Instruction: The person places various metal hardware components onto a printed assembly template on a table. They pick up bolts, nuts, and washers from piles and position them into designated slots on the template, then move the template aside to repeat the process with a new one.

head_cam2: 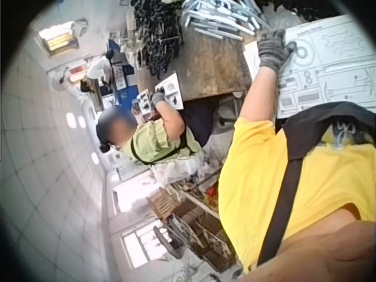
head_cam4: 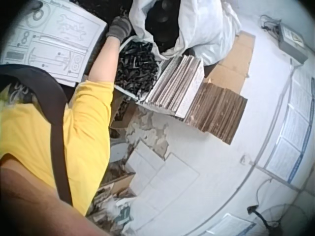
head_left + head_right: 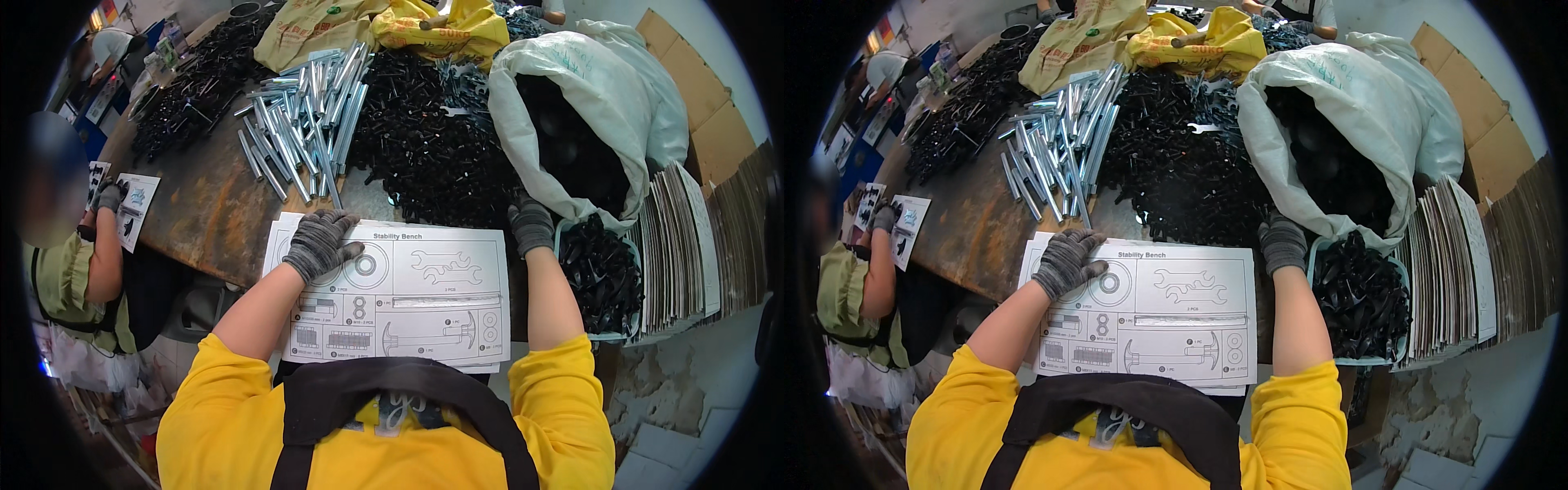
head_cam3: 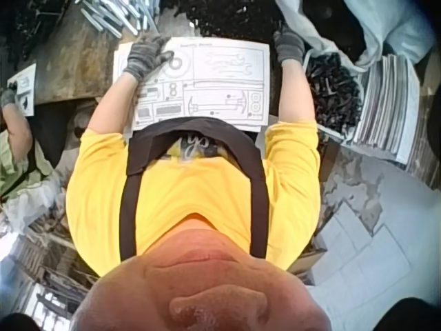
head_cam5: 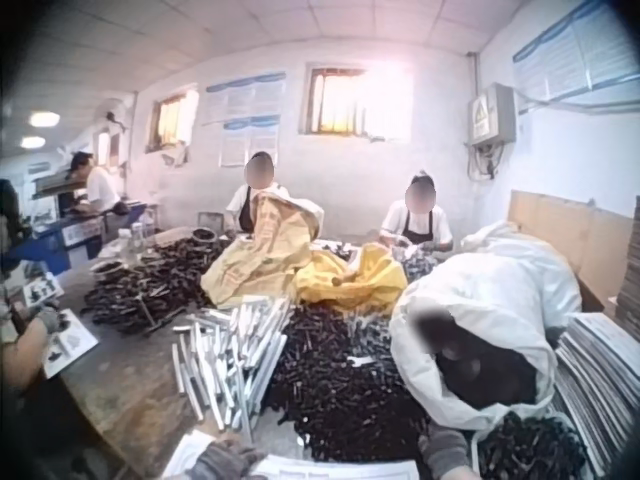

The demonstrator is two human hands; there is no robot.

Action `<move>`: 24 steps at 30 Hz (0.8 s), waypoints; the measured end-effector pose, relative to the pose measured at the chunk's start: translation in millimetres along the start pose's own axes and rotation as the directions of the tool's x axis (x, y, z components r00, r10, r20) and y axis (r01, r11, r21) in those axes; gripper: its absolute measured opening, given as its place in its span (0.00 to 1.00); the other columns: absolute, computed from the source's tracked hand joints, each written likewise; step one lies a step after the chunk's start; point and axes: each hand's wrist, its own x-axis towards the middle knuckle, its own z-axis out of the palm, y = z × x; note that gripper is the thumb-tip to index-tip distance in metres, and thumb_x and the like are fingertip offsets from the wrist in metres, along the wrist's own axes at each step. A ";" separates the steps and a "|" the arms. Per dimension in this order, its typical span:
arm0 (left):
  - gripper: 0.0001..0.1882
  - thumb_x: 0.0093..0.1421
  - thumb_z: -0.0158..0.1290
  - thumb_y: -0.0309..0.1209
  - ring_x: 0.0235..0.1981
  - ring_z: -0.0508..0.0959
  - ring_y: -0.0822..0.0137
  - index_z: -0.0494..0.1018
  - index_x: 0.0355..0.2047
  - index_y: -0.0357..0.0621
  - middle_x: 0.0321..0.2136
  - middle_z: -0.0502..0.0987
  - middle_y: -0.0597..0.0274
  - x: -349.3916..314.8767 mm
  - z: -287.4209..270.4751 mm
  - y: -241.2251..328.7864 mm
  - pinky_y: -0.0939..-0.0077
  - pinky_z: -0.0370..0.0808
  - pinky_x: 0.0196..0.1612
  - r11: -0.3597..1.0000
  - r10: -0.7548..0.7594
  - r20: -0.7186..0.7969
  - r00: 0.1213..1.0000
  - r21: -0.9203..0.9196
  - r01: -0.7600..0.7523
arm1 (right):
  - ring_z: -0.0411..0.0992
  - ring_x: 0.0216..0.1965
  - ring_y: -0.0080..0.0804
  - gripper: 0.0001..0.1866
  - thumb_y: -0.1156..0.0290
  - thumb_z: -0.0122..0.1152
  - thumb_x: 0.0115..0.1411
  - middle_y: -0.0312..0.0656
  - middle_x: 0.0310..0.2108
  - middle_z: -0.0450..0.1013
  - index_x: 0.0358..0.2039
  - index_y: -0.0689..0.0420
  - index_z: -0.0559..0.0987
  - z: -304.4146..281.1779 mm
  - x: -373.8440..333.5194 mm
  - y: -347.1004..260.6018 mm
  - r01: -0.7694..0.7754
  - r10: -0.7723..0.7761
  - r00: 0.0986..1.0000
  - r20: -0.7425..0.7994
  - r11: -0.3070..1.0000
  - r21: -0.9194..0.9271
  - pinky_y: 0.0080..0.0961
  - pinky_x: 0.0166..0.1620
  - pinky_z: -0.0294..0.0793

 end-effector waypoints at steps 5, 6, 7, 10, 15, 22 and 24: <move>0.29 0.49 0.52 0.45 0.49 0.66 0.56 0.66 0.49 0.43 0.46 0.68 0.54 -3.1 5.6 -7.5 0.64 0.59 0.54 0.990 0.142 -0.222 0.965 0.006 -0.144 | 0.69 0.42 0.38 0.25 0.66 0.58 0.49 0.52 0.42 0.68 0.47 0.64 0.68 2.0 -38.9 8.7 -0.049 -0.023 0.997 0.080 0.612 0.790 0.29 0.45 0.68; 0.29 0.49 0.52 0.43 0.48 0.67 0.57 0.65 0.49 0.43 0.45 0.68 0.54 -4.6 5.5 -1.2 0.65 0.60 0.52 0.976 0.202 -0.262 0.944 -0.029 -0.217 | 0.71 0.36 0.34 0.22 0.68 0.59 0.49 0.50 0.38 0.71 0.45 0.64 0.69 -17.4 -65.0 -15.0 -0.179 -0.061 0.975 0.213 0.349 0.920 0.25 0.39 0.72; 0.28 0.50 0.52 0.42 0.47 0.68 0.58 0.64 0.50 0.42 0.45 0.69 0.53 -2.3 3.4 16.3 0.65 0.62 0.51 0.952 0.269 -0.306 0.913 -0.062 -0.301 | 0.71 0.31 0.29 0.19 0.70 0.59 0.49 0.46 0.33 0.71 0.42 0.63 0.71 -29.6 -84.3 -27.0 -0.217 -0.142 0.957 0.253 0.229 0.949 0.21 0.33 0.71; 0.28 0.52 0.53 0.39 0.40 0.71 0.62 0.62 0.52 0.42 0.42 0.71 0.53 0.3 -4.6 83.4 0.68 0.69 0.44 0.653 0.296 -0.269 0.916 -0.643 -0.400 | 0.68 0.23 0.22 0.14 0.69 0.61 0.49 0.36 0.24 0.70 0.37 0.60 0.72 -21.4 -111.2 -46.3 -0.259 -0.302 0.918 0.257 0.034 0.965 0.16 0.24 0.68; 0.20 0.57 0.49 0.32 0.24 0.72 0.78 0.64 0.49 0.40 0.27 0.73 0.65 5.1 -7.2 117.1 0.87 0.70 0.25 0.181 0.189 0.237 0.953 -0.962 0.203 | 0.69 0.27 0.23 0.14 0.68 0.57 0.53 0.37 0.27 0.71 0.38 0.60 0.73 -5.4 -122.5 -55.7 -0.115 -0.302 0.938 0.170 0.189 0.975 0.20 0.32 0.71; 0.18 0.52 0.48 0.39 0.29 0.74 0.57 0.69 0.41 0.43 0.28 0.72 0.55 22.7 2.5 101.0 0.67 0.73 0.33 0.956 0.277 -0.002 0.961 0.104 -0.276 | 0.67 0.44 0.36 0.21 0.51 0.52 0.51 0.40 0.40 0.69 0.43 0.48 0.72 -20.1 -146.1 -70.3 0.472 -0.435 0.878 0.198 0.853 -0.222 0.34 0.48 0.64; 0.20 0.51 0.49 0.41 0.32 0.74 0.56 0.69 0.42 0.44 0.31 0.71 0.54 15.8 0.7 94.1 0.66 0.72 0.36 0.934 0.341 0.004 0.940 0.111 -0.339 | 0.67 0.44 0.36 0.23 0.50 0.55 0.48 0.40 0.39 0.69 0.42 0.48 0.73 -15.3 -145.9 -52.7 0.473 -0.448 0.877 0.176 0.869 -0.144 0.34 0.49 0.64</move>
